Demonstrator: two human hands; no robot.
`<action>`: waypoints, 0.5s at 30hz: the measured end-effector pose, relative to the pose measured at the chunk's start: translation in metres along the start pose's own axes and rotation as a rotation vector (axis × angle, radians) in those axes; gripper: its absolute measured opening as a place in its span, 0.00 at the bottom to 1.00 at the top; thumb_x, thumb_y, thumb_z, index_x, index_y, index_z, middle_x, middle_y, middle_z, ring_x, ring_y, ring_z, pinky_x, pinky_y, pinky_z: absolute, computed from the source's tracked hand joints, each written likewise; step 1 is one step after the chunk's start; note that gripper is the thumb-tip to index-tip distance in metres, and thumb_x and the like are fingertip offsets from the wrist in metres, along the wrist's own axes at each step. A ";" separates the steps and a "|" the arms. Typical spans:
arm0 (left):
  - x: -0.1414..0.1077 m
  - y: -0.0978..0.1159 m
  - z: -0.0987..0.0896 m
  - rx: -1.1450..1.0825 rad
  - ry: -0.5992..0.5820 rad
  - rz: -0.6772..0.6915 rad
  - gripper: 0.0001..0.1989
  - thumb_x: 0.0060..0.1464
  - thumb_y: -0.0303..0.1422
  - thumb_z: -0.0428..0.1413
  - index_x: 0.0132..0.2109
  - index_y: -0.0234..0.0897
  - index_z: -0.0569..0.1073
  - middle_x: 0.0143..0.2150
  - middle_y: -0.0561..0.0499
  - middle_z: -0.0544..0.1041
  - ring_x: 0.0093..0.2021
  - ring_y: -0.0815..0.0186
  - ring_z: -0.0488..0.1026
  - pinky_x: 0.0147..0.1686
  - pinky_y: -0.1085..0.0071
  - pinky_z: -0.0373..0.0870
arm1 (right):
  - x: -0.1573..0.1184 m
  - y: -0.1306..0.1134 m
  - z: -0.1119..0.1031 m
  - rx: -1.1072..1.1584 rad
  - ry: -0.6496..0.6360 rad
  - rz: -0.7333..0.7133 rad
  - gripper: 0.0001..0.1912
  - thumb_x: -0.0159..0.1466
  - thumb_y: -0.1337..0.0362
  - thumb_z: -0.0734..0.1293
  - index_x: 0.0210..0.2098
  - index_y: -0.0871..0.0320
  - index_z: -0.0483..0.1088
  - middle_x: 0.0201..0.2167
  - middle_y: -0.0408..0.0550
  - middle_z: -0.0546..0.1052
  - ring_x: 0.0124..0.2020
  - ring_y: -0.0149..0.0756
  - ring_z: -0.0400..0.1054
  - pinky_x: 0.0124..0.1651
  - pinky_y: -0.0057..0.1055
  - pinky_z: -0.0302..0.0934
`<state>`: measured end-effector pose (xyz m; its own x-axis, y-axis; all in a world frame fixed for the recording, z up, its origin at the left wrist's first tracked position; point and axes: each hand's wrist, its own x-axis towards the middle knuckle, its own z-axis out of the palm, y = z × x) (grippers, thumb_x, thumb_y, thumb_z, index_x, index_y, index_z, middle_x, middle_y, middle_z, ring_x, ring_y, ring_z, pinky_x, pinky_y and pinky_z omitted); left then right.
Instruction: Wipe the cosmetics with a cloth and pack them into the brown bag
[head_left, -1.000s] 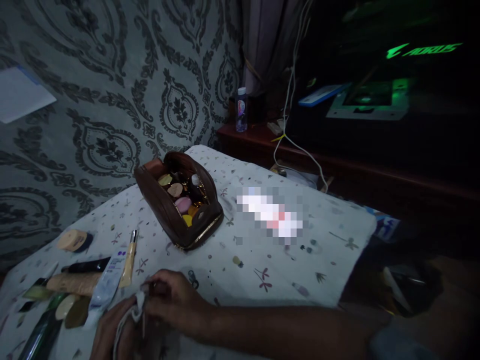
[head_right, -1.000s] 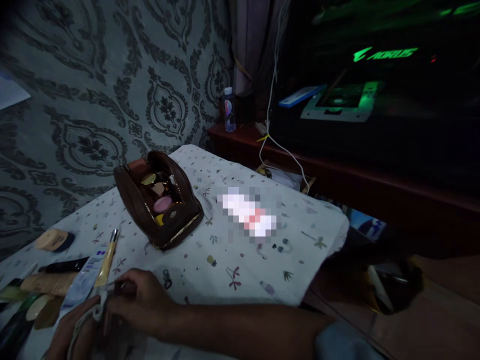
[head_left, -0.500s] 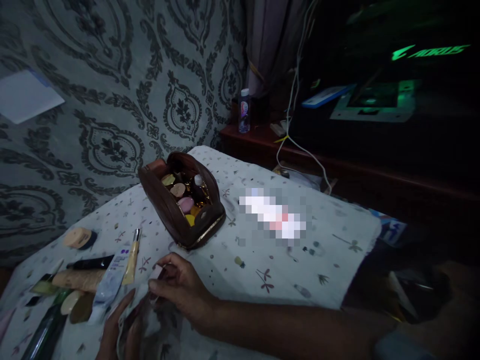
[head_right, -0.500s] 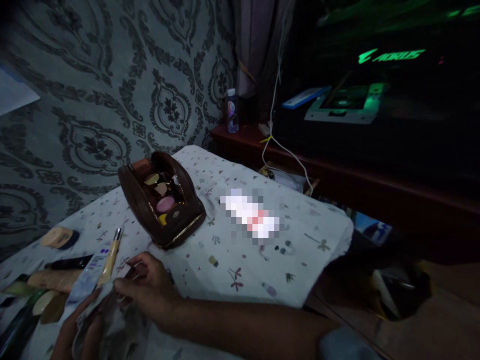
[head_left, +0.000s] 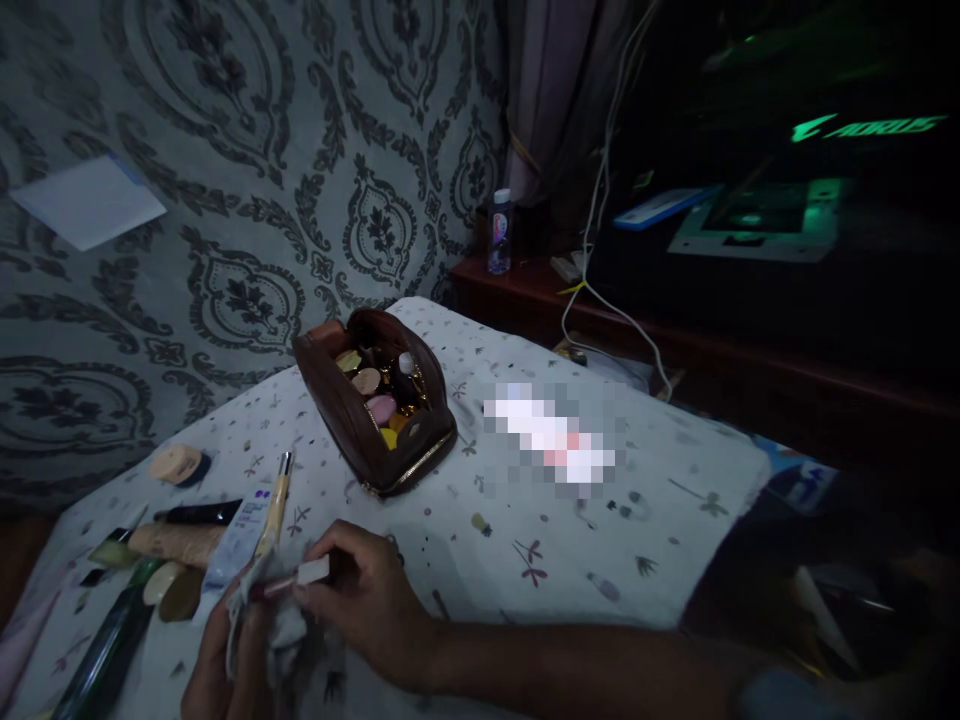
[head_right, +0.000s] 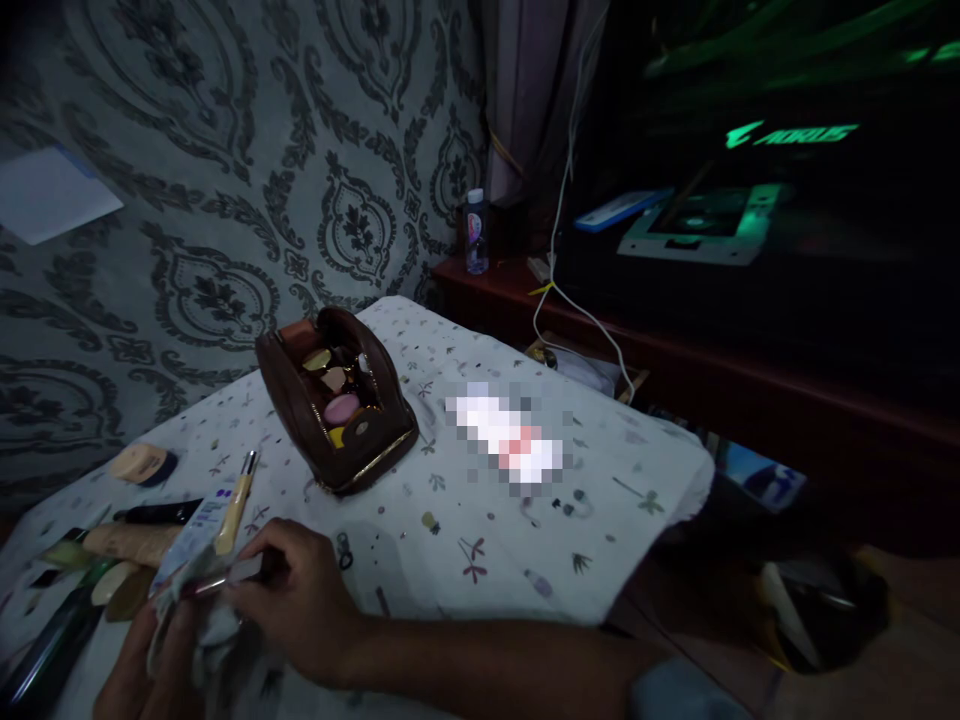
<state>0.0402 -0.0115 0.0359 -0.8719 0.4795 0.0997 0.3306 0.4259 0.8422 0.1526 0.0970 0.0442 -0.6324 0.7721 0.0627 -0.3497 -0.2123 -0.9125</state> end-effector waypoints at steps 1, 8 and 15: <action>0.003 -0.005 -0.002 -0.015 -0.024 -0.027 0.28 0.51 0.52 0.56 0.51 0.36 0.74 0.43 0.49 0.80 0.52 0.54 0.72 0.52 0.64 0.70 | -0.001 0.000 0.000 -0.079 0.002 -0.068 0.06 0.52 0.69 0.72 0.29 0.58 0.70 0.25 0.38 0.68 0.27 0.27 0.62 0.32 0.24 0.57; 0.008 -0.023 -0.001 -0.020 0.016 0.026 0.24 0.53 0.50 0.55 0.48 0.35 0.75 0.37 0.50 0.80 0.43 0.59 0.76 0.38 0.71 0.75 | -0.011 -0.002 -0.004 -0.396 -0.192 -0.333 0.12 0.58 0.70 0.69 0.42 0.57 0.73 0.38 0.45 0.70 0.39 0.30 0.67 0.46 0.27 0.64; -0.007 -0.040 -0.006 0.139 0.038 0.326 0.20 0.46 0.47 0.58 0.42 0.38 0.77 0.45 0.43 0.78 0.53 0.48 0.73 0.55 0.53 0.70 | -0.018 -0.016 -0.022 -0.804 -0.389 -0.655 0.15 0.68 0.65 0.61 0.52 0.62 0.69 0.46 0.55 0.71 0.48 0.34 0.66 0.50 0.27 0.66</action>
<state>0.0306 -0.0361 0.0041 -0.7247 0.5792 0.3732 0.6370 0.3568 0.6833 0.1853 0.0995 0.0485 -0.7126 0.3216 0.6235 -0.2348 0.7281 -0.6440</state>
